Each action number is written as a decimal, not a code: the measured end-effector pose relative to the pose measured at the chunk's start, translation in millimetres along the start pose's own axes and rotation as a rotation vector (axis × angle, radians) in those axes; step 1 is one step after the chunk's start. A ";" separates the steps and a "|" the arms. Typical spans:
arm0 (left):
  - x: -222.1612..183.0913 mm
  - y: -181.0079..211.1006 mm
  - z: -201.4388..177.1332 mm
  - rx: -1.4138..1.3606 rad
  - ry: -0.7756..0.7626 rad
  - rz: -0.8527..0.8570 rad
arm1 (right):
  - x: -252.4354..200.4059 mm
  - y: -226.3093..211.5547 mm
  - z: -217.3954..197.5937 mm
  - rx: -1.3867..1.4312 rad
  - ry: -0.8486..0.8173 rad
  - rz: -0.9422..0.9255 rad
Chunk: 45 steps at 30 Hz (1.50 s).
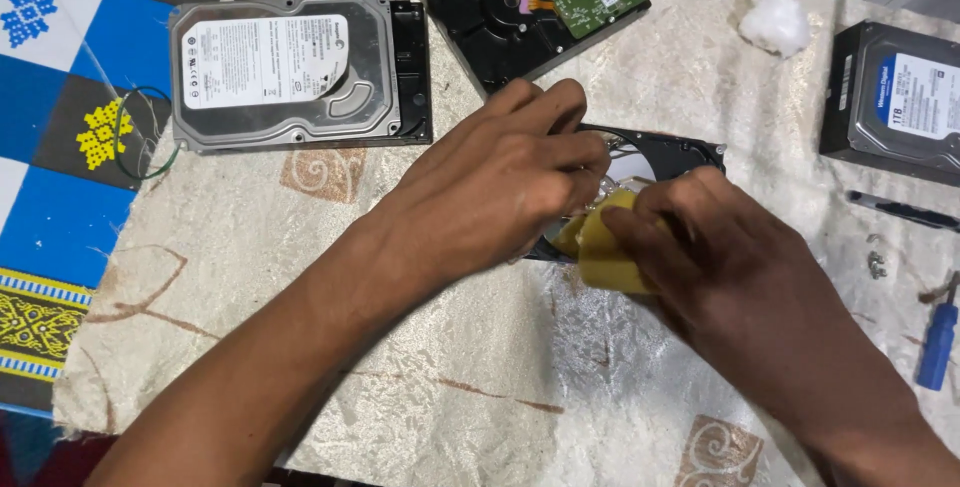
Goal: Cleaning the internal components of a hard drive with a sponge and reassembling the top cover.
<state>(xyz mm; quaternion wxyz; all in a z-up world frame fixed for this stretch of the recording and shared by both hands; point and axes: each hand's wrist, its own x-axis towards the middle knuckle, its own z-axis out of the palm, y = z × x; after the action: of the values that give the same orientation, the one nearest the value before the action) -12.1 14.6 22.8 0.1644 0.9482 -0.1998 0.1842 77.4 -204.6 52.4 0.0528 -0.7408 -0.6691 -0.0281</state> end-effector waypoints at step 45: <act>3.3 2.5 2.9 -0.020 -0.012 -0.068 | 8.2 -1.2 24.5 0.255 0.007 -0.089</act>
<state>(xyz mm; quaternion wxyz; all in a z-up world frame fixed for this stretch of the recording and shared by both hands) -9.6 10.3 22.2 0.1788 0.9538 -0.1705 0.1708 76.4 -193.5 29.0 0.1476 -0.6974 -0.6993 0.0524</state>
